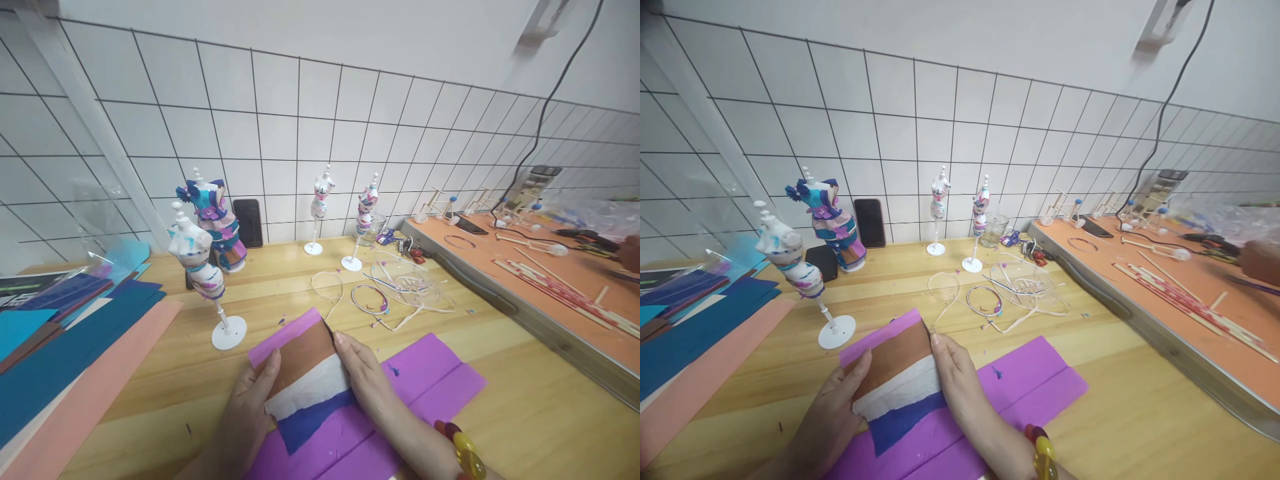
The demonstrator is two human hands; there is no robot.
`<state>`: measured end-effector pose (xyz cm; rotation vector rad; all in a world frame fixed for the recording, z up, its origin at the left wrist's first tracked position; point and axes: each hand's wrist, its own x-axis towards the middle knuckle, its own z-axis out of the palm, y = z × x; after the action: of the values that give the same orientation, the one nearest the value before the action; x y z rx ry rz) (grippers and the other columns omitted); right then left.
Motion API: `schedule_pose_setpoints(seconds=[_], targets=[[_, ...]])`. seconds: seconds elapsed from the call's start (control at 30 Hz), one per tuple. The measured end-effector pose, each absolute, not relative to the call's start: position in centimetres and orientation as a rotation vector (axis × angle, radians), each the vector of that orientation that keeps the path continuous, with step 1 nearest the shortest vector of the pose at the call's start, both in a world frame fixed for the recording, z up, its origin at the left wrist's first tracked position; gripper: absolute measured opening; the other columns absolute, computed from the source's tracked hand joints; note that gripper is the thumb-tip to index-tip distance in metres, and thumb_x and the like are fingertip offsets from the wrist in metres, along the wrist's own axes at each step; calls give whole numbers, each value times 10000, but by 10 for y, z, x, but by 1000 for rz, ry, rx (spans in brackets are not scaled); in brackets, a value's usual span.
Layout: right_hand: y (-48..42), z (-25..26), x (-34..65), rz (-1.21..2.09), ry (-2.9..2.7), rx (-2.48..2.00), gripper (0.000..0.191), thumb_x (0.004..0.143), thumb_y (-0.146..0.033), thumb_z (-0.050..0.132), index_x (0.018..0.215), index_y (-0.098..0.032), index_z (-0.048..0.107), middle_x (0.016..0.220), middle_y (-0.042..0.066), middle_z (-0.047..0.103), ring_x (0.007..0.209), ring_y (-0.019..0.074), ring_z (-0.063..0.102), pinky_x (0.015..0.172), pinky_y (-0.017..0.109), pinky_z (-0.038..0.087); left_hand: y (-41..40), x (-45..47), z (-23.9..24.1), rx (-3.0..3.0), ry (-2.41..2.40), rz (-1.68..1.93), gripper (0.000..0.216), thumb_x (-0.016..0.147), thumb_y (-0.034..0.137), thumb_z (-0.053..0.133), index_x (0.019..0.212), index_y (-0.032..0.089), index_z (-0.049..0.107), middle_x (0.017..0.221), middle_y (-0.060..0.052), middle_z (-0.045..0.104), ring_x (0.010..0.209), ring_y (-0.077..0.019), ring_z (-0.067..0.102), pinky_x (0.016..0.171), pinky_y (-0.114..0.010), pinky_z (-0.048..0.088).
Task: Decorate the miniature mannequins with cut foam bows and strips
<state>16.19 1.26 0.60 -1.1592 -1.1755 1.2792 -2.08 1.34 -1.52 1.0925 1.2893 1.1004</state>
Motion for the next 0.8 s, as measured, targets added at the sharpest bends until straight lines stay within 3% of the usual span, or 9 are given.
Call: schedule_pose_setpoints(seconds=[0.23,0.4,0.5,0.6,0.7,0.8], targets=[[13,6,162,1240,-1188,-1206,459,817,-578,431,840,-174,646,824,49,669,776,228,586,771,331,442,14,-21,-8,1084,1297,1102,463,457,13,652,883,190,692,1022,-65,671,1203,-327,435,962,-318,427],[12,11,163,1230,-1217,-1185,422,844,-541,413,904,-205,661,942,58,669,913,240,566,884,359,391,14,-19,-2,980,1243,1026,375,545,85,637,898,204,682,1036,-55,677,1194,-319,451,907,-334,481],[13,11,164,1195,-1193,-1194,413,828,-547,434,891,-211,666,918,63,662,930,240,550,889,359,388,15,-19,-5,967,1224,1072,349,535,115,676,871,211,686,1048,-44,678,1232,-306,408,968,-322,432],[15,4,166,1281,-1041,-1202,445,799,-591,444,810,-194,644,658,24,591,609,172,534,645,300,456,14,-14,-1,929,1182,1062,380,589,229,690,968,211,668,1107,-40,657,1233,-304,407,988,-353,411],[19,-4,169,1468,-846,-1127,487,743,-653,471,797,-181,578,479,-84,351,354,59,241,359,192,252,13,-8,14,777,1056,954,402,678,355,637,1056,218,638,1089,-57,668,1167,-302,487,938,-388,453],[22,-5,174,1532,-813,-1016,431,713,-599,572,798,-178,531,479,-122,228,374,34,136,363,166,138,13,-6,29,667,962,872,439,709,404,611,1100,203,614,1046,-77,687,1048,-302,584,878,-418,487]])
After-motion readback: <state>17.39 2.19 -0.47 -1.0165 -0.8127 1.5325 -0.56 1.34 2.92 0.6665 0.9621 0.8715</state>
